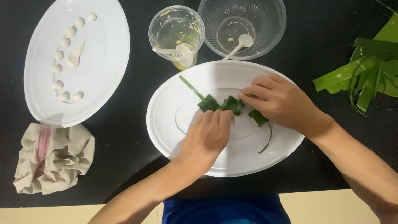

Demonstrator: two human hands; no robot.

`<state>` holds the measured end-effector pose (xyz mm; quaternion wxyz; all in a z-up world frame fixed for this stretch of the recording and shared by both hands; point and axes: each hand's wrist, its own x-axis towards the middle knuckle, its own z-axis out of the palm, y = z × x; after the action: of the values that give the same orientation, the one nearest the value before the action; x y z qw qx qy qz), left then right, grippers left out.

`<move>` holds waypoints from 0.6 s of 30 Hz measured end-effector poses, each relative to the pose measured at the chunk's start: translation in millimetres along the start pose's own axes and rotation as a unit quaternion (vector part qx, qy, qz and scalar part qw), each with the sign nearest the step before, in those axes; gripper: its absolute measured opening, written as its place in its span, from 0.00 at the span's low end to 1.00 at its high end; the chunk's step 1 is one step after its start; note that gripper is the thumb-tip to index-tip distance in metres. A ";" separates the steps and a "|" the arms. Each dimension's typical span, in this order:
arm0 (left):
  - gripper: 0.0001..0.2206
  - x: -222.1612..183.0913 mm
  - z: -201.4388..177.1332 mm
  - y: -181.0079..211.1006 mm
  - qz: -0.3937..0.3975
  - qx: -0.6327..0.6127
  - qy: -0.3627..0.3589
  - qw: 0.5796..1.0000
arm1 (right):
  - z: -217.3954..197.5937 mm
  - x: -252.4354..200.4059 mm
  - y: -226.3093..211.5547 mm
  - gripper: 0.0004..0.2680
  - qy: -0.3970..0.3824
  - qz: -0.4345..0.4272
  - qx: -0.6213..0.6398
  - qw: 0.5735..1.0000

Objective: Wrapping small dough balls in green leaf strips and adding a liquid filling using a spoon.

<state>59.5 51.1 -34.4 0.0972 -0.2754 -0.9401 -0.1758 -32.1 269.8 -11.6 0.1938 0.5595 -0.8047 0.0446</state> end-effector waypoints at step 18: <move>0.11 10.6 -27.0 -6.4 0.100 -0.079 0.037 0.991 | 0.5 -4.3 0.2 0.10 0.012 0.037 -0.008 0.999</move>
<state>49.5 40.8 -8.4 0.1267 -0.3681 -0.8869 -0.2486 -31.1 273.6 -13.6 0.2063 0.5270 -0.8228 0.0518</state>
